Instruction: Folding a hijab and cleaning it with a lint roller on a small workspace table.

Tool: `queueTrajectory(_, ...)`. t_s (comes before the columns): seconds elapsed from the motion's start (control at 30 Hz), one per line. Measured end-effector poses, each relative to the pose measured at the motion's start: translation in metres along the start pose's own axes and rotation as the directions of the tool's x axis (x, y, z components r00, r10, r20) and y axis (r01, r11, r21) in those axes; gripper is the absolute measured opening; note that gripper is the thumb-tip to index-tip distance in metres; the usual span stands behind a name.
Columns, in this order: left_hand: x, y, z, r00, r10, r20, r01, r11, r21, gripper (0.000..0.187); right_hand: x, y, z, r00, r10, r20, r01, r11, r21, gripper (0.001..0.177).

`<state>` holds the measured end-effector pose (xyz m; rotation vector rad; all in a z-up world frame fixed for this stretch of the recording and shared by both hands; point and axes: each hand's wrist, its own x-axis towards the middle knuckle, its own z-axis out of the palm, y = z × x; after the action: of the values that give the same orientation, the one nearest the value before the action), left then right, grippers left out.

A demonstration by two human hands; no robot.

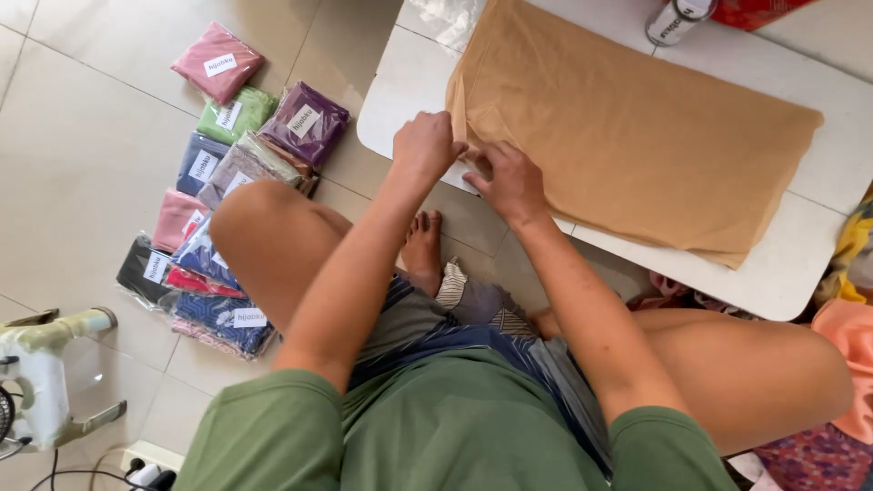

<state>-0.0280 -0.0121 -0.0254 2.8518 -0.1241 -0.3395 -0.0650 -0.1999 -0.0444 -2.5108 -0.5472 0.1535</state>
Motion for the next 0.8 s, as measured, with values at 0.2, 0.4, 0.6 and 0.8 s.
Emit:
queueTrajectory(0.2, -0.036, 0.016, 0.016, 0.976, -0.180, -0.121, 0.134, 0.939, -0.317, 0.030, -0.006, 0.014, 0.015, 0.995, 0.071, -0.072, -0.067, 0.996, 0.053, 0.021)
queueTrajectory(0.4, -0.040, -0.011, 0.019, 0.949, -0.156, -0.273, 0.038, 0.919, -0.393, 0.011, -0.006, 0.012, 0.018, 0.985, 0.035, -0.169, -0.029, 0.999, 0.040, 0.009)
queueTrajectory(0.6, -0.046, -0.026, 0.011, 0.947, -0.186, -0.263, 0.035, 0.872, -0.489, 0.027, -0.007, 0.017, 0.023, 0.979, 0.058, -0.195, -0.037, 0.993, 0.110, 0.009)
queueTrajectory(0.8, -0.045, -0.033, 0.005, 0.954, -0.187, -0.235, 0.073, 0.904, -0.422, 0.031, -0.012, 0.014, 0.017, 0.973, -0.056, -0.225, 0.082, 0.991, 0.105, 0.009)
